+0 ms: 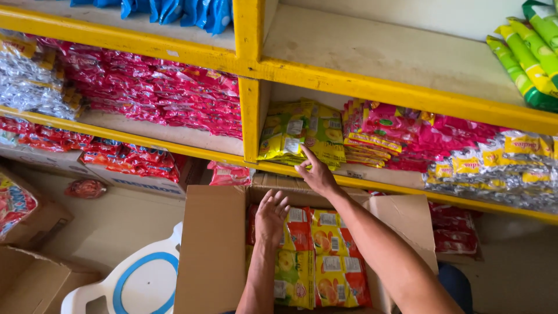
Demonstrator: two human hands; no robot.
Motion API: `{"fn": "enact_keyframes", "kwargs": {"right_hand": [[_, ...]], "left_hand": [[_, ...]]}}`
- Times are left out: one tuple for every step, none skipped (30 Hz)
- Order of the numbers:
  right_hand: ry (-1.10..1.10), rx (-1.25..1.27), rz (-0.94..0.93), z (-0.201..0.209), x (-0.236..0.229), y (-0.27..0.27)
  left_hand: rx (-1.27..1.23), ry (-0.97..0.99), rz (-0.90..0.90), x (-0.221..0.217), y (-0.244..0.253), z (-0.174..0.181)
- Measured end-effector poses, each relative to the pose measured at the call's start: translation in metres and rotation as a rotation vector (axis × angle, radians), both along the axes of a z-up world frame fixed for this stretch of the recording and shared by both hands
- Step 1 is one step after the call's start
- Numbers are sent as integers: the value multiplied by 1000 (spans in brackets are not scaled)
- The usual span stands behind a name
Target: The recorder is taking various candy packs out of a cardboard box and arranging them neatly on store shelves.
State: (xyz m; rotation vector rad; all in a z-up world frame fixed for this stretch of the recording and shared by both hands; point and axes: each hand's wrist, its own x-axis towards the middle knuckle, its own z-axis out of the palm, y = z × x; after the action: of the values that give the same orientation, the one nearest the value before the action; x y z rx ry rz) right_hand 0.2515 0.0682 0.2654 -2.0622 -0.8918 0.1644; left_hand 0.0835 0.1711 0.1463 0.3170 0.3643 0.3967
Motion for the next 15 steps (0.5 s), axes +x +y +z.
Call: {"fn": "enact_keyframes", "kwargs": {"right_hand": [[9, -3, -2, -9, -2, -8], [8, -13, 5, -18, -4, -17], [4, -20, 10, -26, -4, -24], [9, -21, 7, -24, -9, -30], [40, -26, 8, -22, -14, -36], [71, -30, 9, -21, -18, -42], [72, -28, 7, -5, -25, -44], [65, -161, -35, 11, -32, -45], [58, -296, -73, 27, -39, -46], [60, -295, -71, 21, -35, -43], [14, -221, 8, 15, -31, -39], [-31, -147, 87, 10, -27, -34], [-39, -141, 91, -7, -19, -26], [-159, -172, 189, -23, -11, -17], [-276, -204, 284, -39, -4, -8]], "left_hand": [[-3, 9, -2, -6, -4, 2], [37, 55, -29, -12, -9, 3], [80, 97, -58, -15, -12, 6], [79, 102, -62, -19, -15, 5], [98, 125, -84, -22, -18, 4], [118, 148, -107, -25, -20, 4], [120, 149, -109, -27, -23, 1], [131, 160, -109, -29, -26, -1], [142, 172, -106, -31, -29, -2], [143, 174, -104, -35, -36, 3], [156, 199, -107, -38, -41, 9], [170, 223, -109, -41, -46, 14], [176, 217, -103, -47, -55, 8], [120, 229, -102, -53, -63, 2], [63, 242, -105, -59, -70, -4]]}}
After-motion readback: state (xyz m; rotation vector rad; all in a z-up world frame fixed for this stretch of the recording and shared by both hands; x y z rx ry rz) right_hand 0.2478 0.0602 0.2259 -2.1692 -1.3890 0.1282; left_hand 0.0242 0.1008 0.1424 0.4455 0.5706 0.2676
